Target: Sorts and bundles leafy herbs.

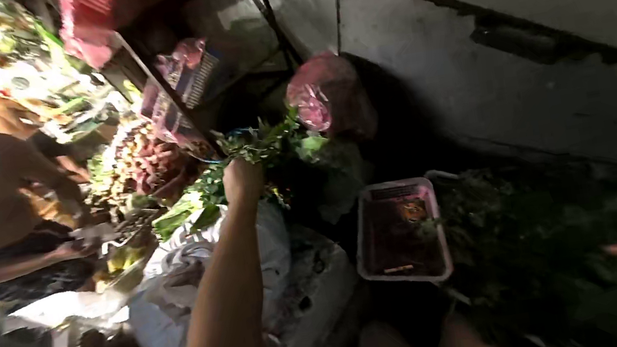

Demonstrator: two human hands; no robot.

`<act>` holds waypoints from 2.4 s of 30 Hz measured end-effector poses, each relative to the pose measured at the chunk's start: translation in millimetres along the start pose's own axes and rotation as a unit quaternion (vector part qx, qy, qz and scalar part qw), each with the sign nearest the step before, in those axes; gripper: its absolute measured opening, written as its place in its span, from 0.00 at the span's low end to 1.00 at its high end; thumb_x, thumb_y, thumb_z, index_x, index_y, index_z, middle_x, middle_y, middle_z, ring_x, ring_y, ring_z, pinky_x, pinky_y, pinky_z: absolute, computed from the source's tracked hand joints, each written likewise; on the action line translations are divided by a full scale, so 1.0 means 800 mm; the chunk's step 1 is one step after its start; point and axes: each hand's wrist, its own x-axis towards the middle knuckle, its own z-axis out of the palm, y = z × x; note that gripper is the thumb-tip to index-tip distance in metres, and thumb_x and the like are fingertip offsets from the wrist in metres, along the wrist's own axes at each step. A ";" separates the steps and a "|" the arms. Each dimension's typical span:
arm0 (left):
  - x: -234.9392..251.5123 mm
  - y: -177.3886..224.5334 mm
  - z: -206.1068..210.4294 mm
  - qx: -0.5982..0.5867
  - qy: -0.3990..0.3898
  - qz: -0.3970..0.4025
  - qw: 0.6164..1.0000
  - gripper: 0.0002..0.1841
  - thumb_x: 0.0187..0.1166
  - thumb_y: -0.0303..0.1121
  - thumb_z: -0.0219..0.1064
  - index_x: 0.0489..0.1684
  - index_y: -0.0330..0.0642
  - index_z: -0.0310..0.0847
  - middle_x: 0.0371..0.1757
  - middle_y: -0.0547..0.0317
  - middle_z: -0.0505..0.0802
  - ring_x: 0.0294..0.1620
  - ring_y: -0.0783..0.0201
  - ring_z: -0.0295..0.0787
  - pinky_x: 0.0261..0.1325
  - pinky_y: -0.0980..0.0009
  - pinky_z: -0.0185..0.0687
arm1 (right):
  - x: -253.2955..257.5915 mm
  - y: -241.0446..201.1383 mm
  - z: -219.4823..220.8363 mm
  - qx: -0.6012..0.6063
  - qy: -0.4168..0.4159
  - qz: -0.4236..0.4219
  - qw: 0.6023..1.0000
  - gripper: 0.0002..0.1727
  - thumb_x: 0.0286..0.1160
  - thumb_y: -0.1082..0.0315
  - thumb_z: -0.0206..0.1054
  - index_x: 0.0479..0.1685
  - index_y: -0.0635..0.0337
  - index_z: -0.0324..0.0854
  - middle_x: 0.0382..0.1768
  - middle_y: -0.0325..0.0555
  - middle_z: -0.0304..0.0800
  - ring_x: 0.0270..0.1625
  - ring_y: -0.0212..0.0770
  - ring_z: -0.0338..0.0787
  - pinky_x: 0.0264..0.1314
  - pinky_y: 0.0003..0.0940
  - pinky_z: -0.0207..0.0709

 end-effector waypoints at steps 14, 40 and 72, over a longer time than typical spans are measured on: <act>-0.421 0.090 0.122 -0.382 -0.471 0.380 0.699 0.12 0.82 0.37 0.69 0.56 0.43 0.89 0.50 0.63 0.95 0.45 0.72 0.93 0.51 0.71 0.93 | 0.007 -0.047 0.026 0.523 0.216 0.108 0.817 0.20 0.93 0.59 0.50 0.77 0.46 0.76 0.47 0.35 0.82 0.39 0.31 0.83 0.45 0.30 0.82; -0.520 0.108 0.291 -0.469 -0.614 -0.119 0.623 0.13 0.93 0.27 0.47 0.68 0.32 0.67 0.35 0.47 0.92 0.23 0.62 0.88 0.24 0.70 0.84 | -0.079 0.079 0.101 -0.159 -0.073 0.337 0.925 0.21 0.83 0.48 0.67 0.58 0.55 0.89 0.61 0.55 0.90 0.64 0.59 0.88 0.67 0.65 0.79; -0.490 0.163 0.255 -0.575 -0.547 0.043 0.607 0.10 0.87 0.27 0.61 0.54 0.30 0.84 0.47 0.53 0.95 0.49 0.66 0.92 0.60 0.67 0.88 | -0.121 -0.031 0.182 0.107 0.113 0.098 0.983 0.21 0.74 0.66 0.72 0.63 0.65 0.77 0.47 0.46 0.89 0.41 0.29 0.89 0.45 0.25 0.85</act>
